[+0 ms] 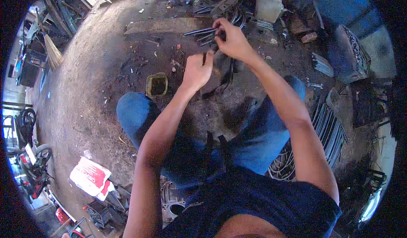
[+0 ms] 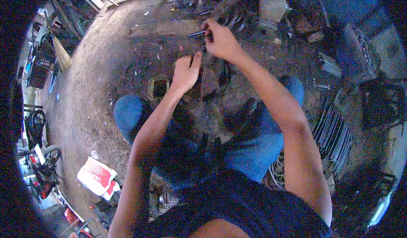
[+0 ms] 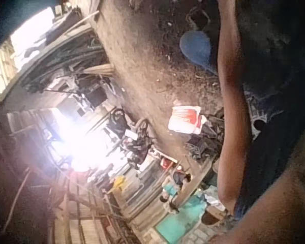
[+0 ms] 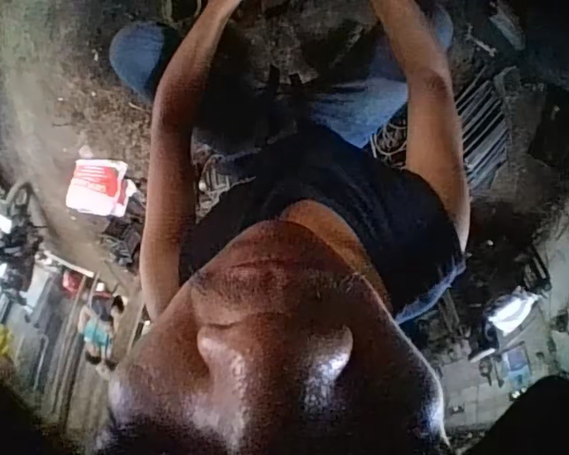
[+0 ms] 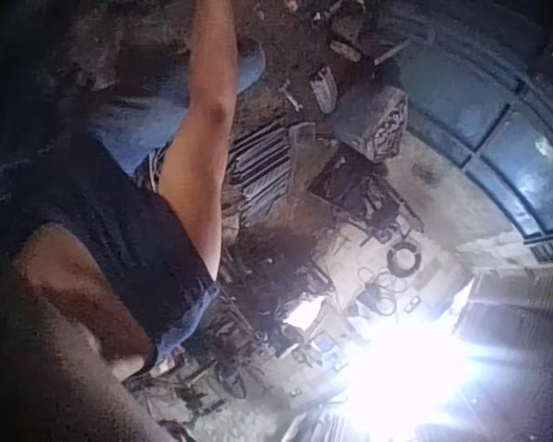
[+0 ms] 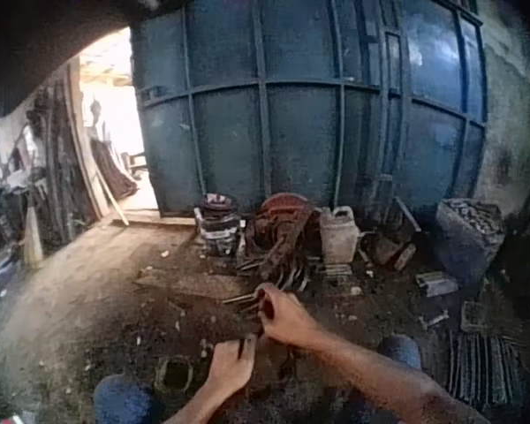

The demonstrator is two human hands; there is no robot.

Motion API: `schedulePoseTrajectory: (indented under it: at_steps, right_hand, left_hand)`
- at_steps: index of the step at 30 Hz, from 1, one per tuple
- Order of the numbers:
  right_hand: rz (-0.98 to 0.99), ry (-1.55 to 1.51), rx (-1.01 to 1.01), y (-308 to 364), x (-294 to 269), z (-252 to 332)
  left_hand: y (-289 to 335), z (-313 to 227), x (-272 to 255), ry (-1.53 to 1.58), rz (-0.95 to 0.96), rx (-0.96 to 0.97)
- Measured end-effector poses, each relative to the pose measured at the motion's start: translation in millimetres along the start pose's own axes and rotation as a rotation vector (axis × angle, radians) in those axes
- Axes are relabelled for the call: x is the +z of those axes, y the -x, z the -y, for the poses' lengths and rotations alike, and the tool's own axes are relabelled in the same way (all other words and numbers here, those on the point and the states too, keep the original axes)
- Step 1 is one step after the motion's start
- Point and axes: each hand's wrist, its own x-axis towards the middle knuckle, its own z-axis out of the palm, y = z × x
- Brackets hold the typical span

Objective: The person cleans a metal rod by holding it and repeatedly wiping it down with a cloth.

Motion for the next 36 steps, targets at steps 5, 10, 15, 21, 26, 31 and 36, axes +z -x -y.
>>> schedulePoseTrajectory:
  at_steps: [5, 10, 15, 21, 26, 31, 36]
  right_hand:
    - [0.099, -0.063, 0.017, 17.7, 12.2, 34.0]
    - [-0.057, 0.103, 0.109, 2.7, 7.8, -9.0]
    - [-0.105, 0.073, -0.011, 3.5, 8.1, -4.5]
    - [-0.044, 0.001, -0.024, 22.2, 17.0, 27.7]
    - [-0.205, 0.11, 0.125, 6.9, 17.7, -13.0]
    - [-0.313, 0.041, -0.148, 8.9, 18.1, -2.0]
    - [-0.462, -0.958, 0.884, -23.9, -9.5, -66.7]
  left_hand:
    - [0.1, 26.8, 14.8, 0.0, -0.098, 0.099]
    - [3.6, 20.6, 13.8, -0.029, -0.015, 0.023]
    - [-1.8, 7.1, 6.6, 0.032, 0.016, 0.019]
    - [1.3, 15.8, 6.2, -0.036, -0.032, 0.002]
    - [1.4, 32.4, 15.9, -0.06, -0.081, 0.053]
    - [-8.7, 20.8, 6.7, 0.018, -0.029, 0.01]
    - [-14.0, 47.9, 0.5, 0.274, -0.122, -0.043]
